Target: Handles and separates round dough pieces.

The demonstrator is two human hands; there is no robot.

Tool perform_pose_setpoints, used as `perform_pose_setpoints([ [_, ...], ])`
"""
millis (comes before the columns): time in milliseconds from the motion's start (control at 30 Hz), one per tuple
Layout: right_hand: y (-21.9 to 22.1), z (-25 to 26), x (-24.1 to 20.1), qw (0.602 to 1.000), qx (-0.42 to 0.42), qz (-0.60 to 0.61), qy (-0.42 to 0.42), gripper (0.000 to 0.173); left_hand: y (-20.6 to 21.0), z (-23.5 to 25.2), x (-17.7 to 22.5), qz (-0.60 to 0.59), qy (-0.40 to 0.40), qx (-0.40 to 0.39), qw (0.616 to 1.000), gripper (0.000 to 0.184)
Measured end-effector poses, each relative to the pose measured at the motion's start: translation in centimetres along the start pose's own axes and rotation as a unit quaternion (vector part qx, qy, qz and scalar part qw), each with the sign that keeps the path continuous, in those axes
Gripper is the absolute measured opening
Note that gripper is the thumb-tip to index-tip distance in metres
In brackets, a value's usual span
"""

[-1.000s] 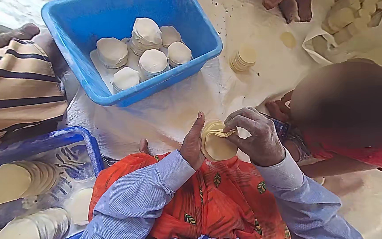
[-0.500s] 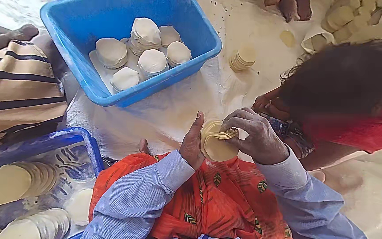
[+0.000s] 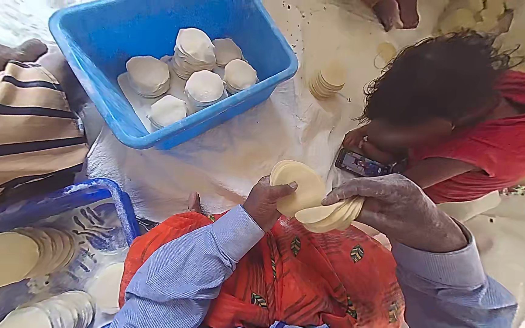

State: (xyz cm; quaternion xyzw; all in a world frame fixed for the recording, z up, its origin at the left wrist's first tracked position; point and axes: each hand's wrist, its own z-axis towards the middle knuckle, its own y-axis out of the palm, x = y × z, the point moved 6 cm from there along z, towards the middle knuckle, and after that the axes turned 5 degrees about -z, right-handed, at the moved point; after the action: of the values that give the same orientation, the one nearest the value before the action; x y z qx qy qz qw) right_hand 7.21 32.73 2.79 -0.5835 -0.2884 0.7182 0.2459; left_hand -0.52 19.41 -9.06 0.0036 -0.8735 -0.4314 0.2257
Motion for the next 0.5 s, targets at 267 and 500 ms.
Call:
perform_pose_setpoints([
  [267, 3.4, 3.8, 3.9, 0.995, -0.029, 0.033, 0.086, 0.025, -0.1, 0.4, 0.0, 0.012, 0.005, -0.004, 1.0, 0.029],
  [500, 4.8, 4.2, 5.5, 0.996, 0.019, 0.052, 0.075, 0.026, -0.6, 1.3, -0.1, -0.037, 0.002, -0.028, 0.999, 0.065],
])
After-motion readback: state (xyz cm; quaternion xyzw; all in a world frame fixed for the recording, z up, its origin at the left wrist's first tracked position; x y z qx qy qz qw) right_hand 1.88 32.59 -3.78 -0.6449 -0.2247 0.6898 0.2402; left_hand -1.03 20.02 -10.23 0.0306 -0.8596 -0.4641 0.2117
